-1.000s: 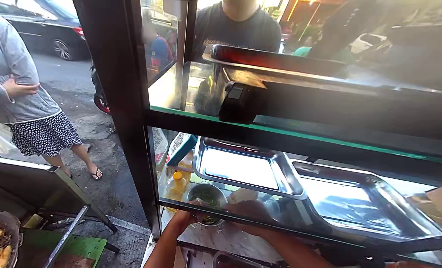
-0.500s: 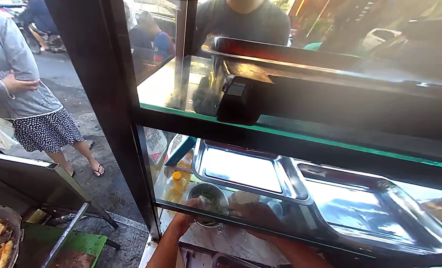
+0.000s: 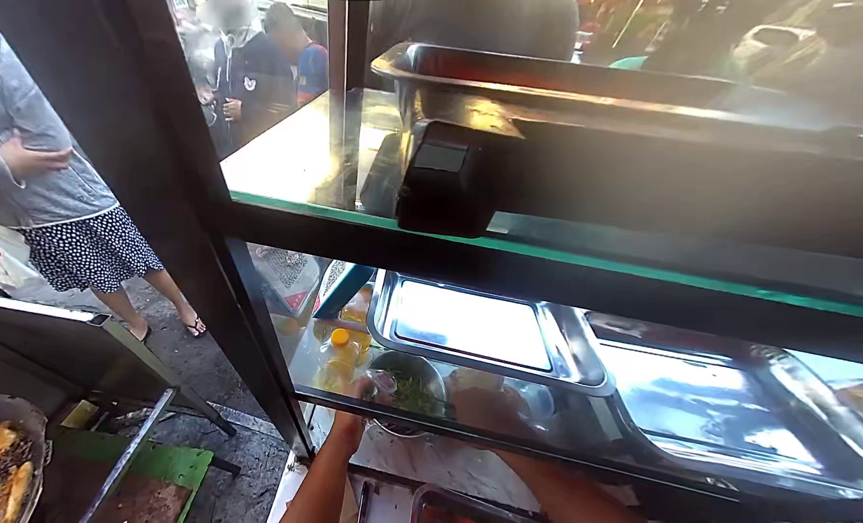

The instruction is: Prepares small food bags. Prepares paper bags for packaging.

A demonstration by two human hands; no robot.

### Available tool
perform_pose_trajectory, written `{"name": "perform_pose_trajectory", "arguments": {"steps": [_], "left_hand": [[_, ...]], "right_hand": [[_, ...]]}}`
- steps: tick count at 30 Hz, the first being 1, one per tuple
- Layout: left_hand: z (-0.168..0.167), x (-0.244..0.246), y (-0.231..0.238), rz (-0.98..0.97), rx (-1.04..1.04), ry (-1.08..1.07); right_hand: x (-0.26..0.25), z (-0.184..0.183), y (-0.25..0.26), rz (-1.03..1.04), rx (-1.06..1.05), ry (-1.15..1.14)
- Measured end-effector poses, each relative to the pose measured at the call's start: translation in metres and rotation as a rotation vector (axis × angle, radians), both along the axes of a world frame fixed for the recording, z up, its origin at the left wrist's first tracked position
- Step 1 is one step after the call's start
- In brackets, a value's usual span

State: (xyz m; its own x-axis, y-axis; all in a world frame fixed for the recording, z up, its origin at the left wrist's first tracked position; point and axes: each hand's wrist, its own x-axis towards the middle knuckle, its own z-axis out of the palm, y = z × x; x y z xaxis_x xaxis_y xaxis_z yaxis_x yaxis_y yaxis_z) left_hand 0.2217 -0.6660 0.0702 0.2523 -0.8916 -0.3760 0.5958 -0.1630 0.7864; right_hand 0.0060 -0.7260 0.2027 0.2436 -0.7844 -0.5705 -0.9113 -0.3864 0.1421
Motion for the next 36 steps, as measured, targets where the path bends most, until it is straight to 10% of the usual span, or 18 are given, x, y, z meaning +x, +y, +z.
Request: {"name": "perform_pose_trajectory", "arguments": {"steps": [17, 36], "left_hand": [[-0.002, 0.001, -0.009, -0.266, 0.007, -0.135], [0.023, 0.021, -0.005, -0.535, 0.016, -0.276]], "right_hand": [[-0.059, 0.017, -0.009, 0.079, -0.061, -0.433], [-0.025, 0.027, 0.007, 0.224, -0.105, -0.348]]}}
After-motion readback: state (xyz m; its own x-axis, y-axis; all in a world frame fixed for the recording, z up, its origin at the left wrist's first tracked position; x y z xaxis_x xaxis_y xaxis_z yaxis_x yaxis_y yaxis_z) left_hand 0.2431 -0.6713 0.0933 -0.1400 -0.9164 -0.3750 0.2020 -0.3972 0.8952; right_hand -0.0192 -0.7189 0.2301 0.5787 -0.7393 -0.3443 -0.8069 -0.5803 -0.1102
